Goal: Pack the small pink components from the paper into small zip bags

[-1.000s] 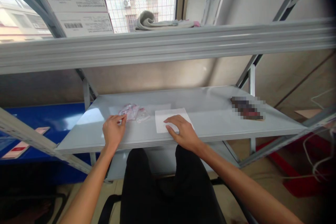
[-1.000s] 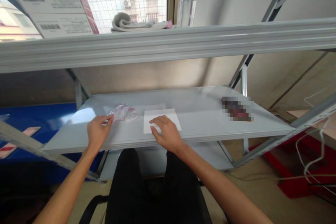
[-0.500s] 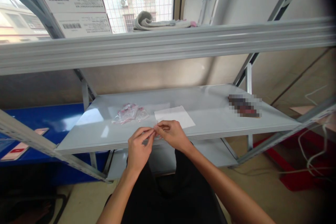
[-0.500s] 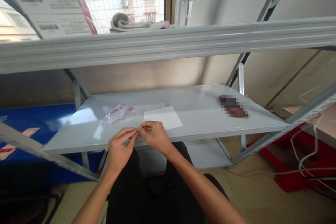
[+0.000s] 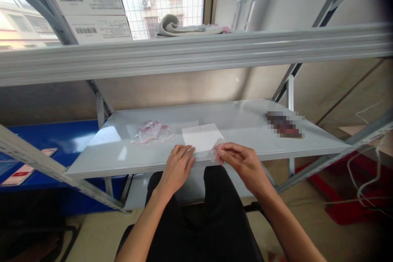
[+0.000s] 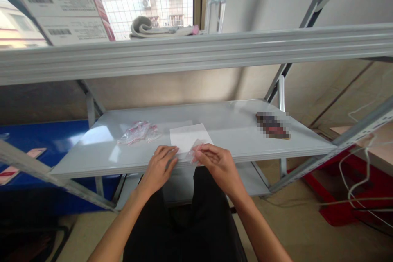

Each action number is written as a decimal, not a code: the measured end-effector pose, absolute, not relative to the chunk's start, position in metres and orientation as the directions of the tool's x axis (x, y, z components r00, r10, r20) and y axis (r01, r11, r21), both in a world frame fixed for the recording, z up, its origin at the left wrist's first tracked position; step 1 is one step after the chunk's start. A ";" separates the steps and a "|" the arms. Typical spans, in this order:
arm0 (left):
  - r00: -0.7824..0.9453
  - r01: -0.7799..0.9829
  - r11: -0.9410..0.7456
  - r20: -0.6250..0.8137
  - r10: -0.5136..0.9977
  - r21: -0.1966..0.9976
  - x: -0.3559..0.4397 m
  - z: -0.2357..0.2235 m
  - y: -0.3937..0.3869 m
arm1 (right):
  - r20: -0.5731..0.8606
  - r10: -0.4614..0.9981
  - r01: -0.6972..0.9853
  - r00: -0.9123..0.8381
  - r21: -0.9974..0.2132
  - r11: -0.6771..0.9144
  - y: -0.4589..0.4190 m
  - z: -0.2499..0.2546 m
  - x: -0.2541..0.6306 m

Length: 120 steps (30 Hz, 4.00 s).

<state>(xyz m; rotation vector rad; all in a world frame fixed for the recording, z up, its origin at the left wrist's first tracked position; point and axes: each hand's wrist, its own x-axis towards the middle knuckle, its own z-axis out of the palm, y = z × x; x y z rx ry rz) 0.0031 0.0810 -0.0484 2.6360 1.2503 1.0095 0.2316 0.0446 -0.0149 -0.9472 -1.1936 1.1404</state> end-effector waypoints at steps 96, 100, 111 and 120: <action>0.068 0.179 -0.277 0.269 0.961 0.944 -0.008 -0.041 0.212 | 0.160 0.945 -0.002 -0.285 -0.986 0.167 0.205 -0.075 0.231; 0.048 0.214 -0.315 0.312 0.949 0.925 -0.008 -0.037 0.214 | 0.163 0.946 0.059 -0.280 -0.981 0.187 0.205 -0.074 0.231; 0.043 0.313 -0.359 0.364 0.930 0.879 0.003 -0.026 0.217 | 0.197 0.954 0.239 -0.225 -0.938 0.250 0.204 -0.073 0.236; 0.024 0.350 -0.380 0.397 0.917 0.856 0.006 -0.018 0.219 | 0.211 0.949 0.272 -0.232 -0.923 0.272 0.209 -0.080 0.236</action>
